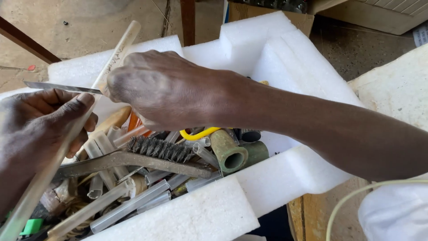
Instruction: Cutting a thin plastic tube using a manual hacksaw blade over a tool container.
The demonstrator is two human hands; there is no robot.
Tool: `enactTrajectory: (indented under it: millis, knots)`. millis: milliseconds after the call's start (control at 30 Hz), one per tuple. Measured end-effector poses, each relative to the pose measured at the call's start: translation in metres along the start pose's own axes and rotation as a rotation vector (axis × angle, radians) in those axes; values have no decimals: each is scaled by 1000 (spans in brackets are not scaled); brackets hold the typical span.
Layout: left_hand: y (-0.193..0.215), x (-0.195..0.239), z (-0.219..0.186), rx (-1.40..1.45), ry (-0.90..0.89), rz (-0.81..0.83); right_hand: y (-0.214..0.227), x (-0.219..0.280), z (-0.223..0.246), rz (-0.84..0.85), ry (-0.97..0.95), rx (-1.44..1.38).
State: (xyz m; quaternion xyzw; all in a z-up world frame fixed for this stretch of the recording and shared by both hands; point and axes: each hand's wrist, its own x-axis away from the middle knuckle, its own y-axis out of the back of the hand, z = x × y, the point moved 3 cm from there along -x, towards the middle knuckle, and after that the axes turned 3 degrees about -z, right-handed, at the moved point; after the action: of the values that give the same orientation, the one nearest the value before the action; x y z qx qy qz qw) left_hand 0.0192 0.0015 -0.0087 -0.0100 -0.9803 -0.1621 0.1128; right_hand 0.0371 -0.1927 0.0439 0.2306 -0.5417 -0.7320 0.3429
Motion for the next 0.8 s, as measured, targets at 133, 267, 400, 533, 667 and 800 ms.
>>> enactTrajectory:
  millis: [133, 267, 400, 533, 667, 800]
  knots:
    - [-4, 0, -4, -110, -1, -22, -40, -22, -4, -98, 45, -7]
    - [-5, 5, -10, -37, 19, -3, -44, -41, -11, -264, 125, -41]
    - [3, 0, -5, 2, -22, 13, -28, -34, -4, -180, 59, -68]
    - [8, -8, 11, 78, -44, 82, -5, 0, -7, 2, 58, -14]
    - [2, -5, 0, 65, -32, 49, -12, -6, -3, 30, -2, -58]
    - [5, -8, 5, 24, -24, 39, -34, -40, 0, -184, 98, -53]
